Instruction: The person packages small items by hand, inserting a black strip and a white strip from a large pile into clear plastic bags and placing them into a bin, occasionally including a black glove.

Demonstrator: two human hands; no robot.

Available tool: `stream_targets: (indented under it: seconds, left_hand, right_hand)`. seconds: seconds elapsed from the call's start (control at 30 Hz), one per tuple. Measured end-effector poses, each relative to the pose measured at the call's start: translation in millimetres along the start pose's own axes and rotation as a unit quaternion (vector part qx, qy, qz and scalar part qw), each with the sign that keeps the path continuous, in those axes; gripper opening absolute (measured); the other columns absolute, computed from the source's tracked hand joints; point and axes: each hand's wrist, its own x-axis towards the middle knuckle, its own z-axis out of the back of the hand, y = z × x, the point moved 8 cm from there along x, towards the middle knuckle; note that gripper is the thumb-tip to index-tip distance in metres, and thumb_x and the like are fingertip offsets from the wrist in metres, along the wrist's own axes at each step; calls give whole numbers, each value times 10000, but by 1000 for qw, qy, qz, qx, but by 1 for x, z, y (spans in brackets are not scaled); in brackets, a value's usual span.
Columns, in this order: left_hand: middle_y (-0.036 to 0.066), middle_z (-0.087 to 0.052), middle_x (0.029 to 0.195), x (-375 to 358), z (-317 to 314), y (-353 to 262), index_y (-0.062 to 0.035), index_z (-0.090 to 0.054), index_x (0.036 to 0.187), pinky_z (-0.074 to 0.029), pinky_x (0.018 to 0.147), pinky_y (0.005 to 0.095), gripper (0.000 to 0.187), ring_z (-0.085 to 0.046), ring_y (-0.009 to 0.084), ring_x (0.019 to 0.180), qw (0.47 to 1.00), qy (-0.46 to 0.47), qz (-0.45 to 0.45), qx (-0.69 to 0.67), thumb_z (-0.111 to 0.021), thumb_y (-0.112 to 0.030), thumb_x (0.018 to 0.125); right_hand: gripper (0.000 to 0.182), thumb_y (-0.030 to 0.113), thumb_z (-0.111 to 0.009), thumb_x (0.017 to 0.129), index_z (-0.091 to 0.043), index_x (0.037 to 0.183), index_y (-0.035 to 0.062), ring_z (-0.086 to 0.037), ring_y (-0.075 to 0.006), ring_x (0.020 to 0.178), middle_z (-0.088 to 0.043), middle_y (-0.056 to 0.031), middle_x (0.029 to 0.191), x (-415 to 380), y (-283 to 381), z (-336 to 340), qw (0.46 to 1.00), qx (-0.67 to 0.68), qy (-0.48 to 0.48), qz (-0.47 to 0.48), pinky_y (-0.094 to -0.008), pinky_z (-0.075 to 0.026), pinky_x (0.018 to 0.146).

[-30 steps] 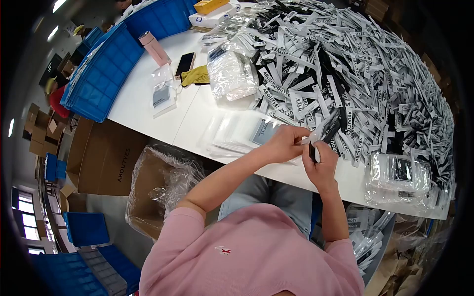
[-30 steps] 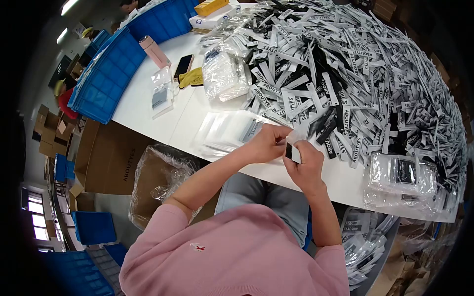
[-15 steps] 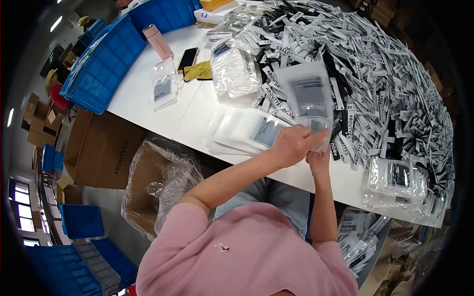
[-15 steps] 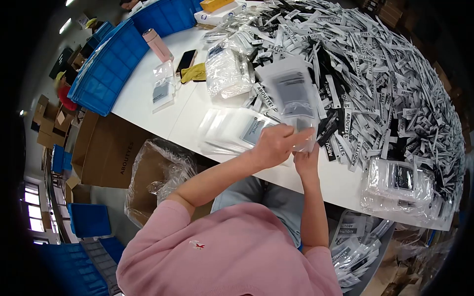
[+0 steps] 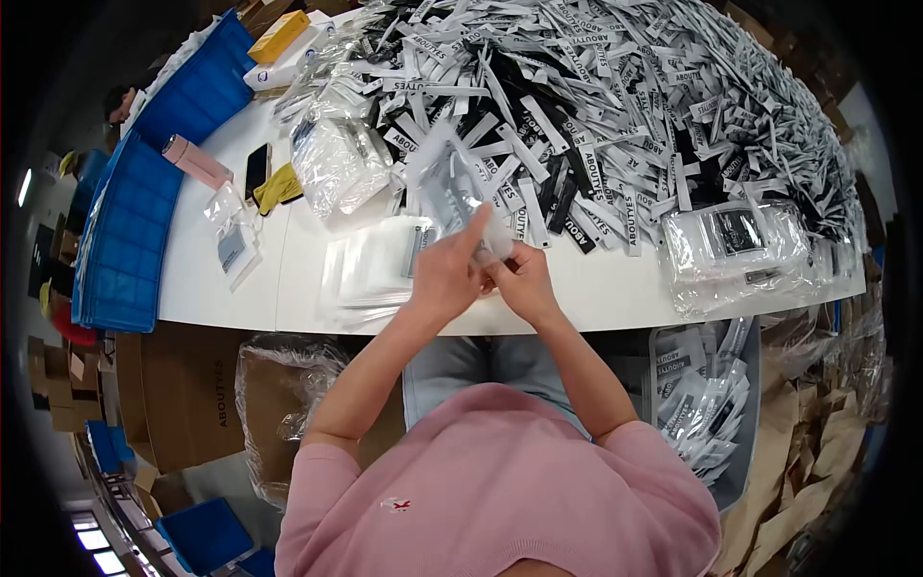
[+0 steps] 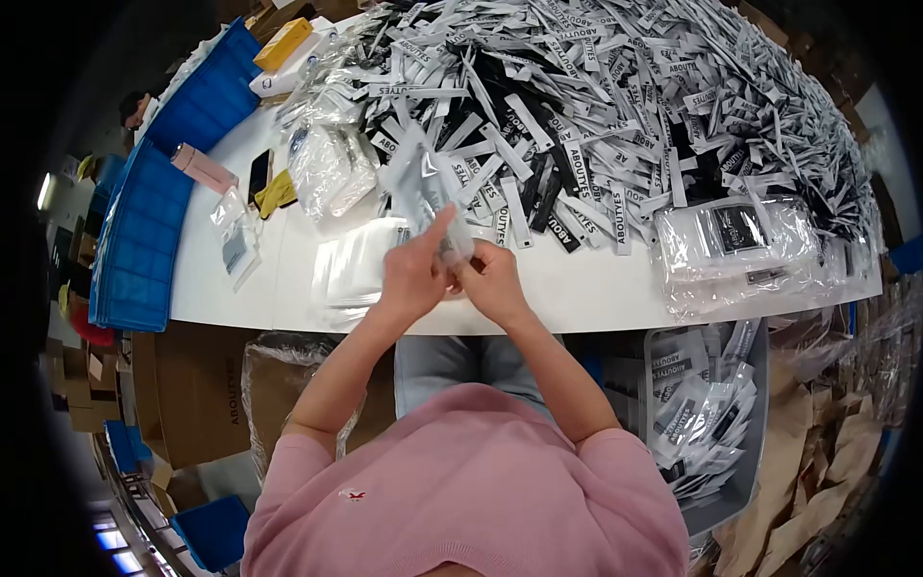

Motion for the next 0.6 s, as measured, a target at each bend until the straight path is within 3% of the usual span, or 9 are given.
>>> stream_targets:
  seconds: [0.13,0.17,0.2,0.27,0.3,0.33,0.4,0.43,0.6]
  left_hand:
    - [146,-591,724,3,-11,-36,-104,-287,1377,-463,555,452,744,-585,329,617,993,112,-24,-31,-574,-36,694]
    - [170,-590,778,5,-15,-26,-110,-266,1387,-465,627,452,754,-585,338,690,959,251,105,-80,-562,-21,700]
    - [170,-590,778,10,-8,-20,-110,-266,1387,-465,627,452,754,-585,338,690,958,254,105,-80,-562,-21,700]
    - [189,-586,828,31,26,-38,-101,-233,1398,-458,712,427,788,-574,344,782,987,108,-116,2,-570,-20,690]
    - [202,-576,872,43,37,-52,-79,-322,1358,-444,769,398,736,-554,347,853,970,62,-219,80,-598,-31,677]
    - [202,-576,872,51,42,-48,-79,-322,1358,-444,769,398,736,-554,347,853,971,64,-217,79,-598,-31,677]
    - [170,-600,826,58,23,-29,-78,-501,1227,-453,750,387,575,-573,324,813,953,265,-146,15,-616,-47,664]
    - [133,-623,748,63,20,-19,-62,-638,985,-470,702,388,325,-591,313,744,952,297,-75,2,-611,-54,661]
    - [107,-609,624,70,12,2,-20,-651,780,-451,553,351,124,-566,243,559,946,321,-30,-18,-613,-81,678]
  right_hand:
    - [117,93,-624,788,-629,811,-22,-566,-94,571,-615,-46,658,10,7,25,973,-164,-52,157,-257,-454,515]
    - [124,102,-626,786,-636,807,-21,-555,-90,576,-614,-41,654,10,12,24,977,-157,-37,141,-262,-451,525]
    - [132,110,-627,784,-643,803,-20,-544,-85,581,-614,-36,650,9,16,23,980,-150,-23,125,-266,-449,535]
    - [116,83,-595,792,-653,824,-12,-550,-84,602,-621,-39,667,9,24,23,979,-166,9,121,-261,-452,554]
    - [125,55,-563,801,-663,846,-5,-555,-82,622,-628,-42,684,7,25,18,975,-183,44,116,-256,-456,572]
    - [136,58,-538,826,-662,835,3,-547,-75,627,-619,-30,677,6,24,15,975,-192,71,88,-247,-449,569]
    - [140,75,-537,841,-654,850,-2,-546,-75,630,-618,-28,693,7,26,13,976,-185,79,81,-241,-444,570]
    - [148,91,-535,856,-645,866,-7,-544,-74,634,-617,-25,709,8,25,12,977,-178,85,77,-234,-439,571]
    - [241,214,-568,872,-631,878,-19,-527,-59,641,-614,-15,714,1,25,17,992,77,89,-52,-224,-425,571]
